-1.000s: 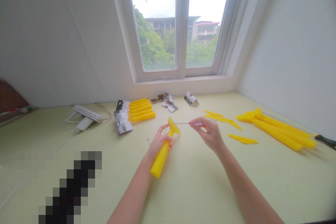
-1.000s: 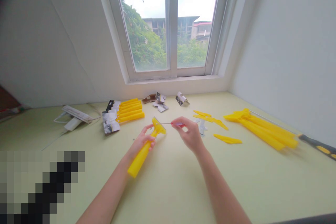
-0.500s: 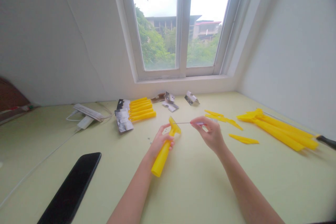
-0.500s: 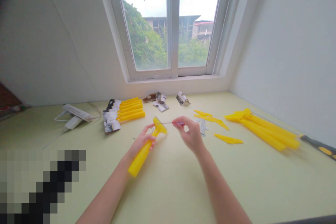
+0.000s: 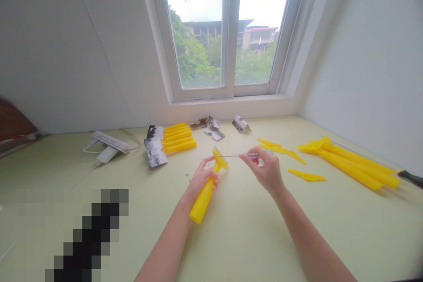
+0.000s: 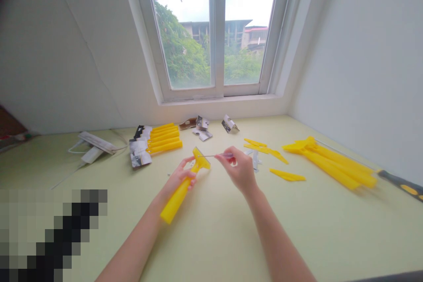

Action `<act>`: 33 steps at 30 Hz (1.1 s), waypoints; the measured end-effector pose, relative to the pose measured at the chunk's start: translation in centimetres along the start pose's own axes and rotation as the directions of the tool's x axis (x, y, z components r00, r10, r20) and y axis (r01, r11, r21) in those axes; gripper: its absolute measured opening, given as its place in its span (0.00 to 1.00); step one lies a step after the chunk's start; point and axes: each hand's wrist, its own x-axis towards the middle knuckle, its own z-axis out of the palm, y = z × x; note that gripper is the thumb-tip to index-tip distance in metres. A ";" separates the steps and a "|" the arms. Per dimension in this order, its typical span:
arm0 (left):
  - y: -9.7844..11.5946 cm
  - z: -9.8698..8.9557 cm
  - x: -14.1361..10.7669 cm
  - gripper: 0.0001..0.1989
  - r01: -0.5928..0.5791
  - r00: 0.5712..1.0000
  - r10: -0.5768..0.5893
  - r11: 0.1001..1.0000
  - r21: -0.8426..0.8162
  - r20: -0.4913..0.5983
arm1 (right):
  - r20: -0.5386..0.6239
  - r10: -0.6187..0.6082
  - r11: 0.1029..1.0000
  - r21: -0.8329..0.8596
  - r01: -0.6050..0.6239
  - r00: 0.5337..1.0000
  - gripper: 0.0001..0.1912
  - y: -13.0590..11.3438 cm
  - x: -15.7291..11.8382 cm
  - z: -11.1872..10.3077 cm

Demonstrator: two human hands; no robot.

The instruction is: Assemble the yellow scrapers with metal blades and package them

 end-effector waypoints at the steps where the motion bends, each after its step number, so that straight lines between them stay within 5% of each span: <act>1: -0.1 0.0 0.1 0.30 0.002 1.000 -0.002 1.000 0.001 0.002 | -0.001 0.003 1.000 -0.009 -0.003 1.000 0.11 0.0 0.0 0.0; 9: -0.7 -0.4 0.6 0.29 0.012 1.000 -0.012 0.999 0.049 -0.004 | -0.005 0.129 0.988 -0.086 -0.128 0.992 0.21 0.6 -0.2 0.1; 16: -0.6 -0.5 0.5 0.29 0.010 1.000 -0.010 1.000 0.015 -0.009 | 0.078 0.063 0.993 0.090 -0.070 0.995 0.09 0.5 0.2 0.2; 25: -0.3 -0.3 0.3 0.30 0.016 1.000 -0.016 1.000 -0.005 -0.003 | -0.094 0.073 0.996 0.048 -0.069 0.993 0.10 0.1 -0.3 0.2; 33: 0.1 -0.1 -0.1 0.30 0.031 1.000 -0.031 0.999 -0.008 0.002 | 0.037 0.035 0.994 0.099 -0.039 0.999 0.17 0.1 0.0 0.0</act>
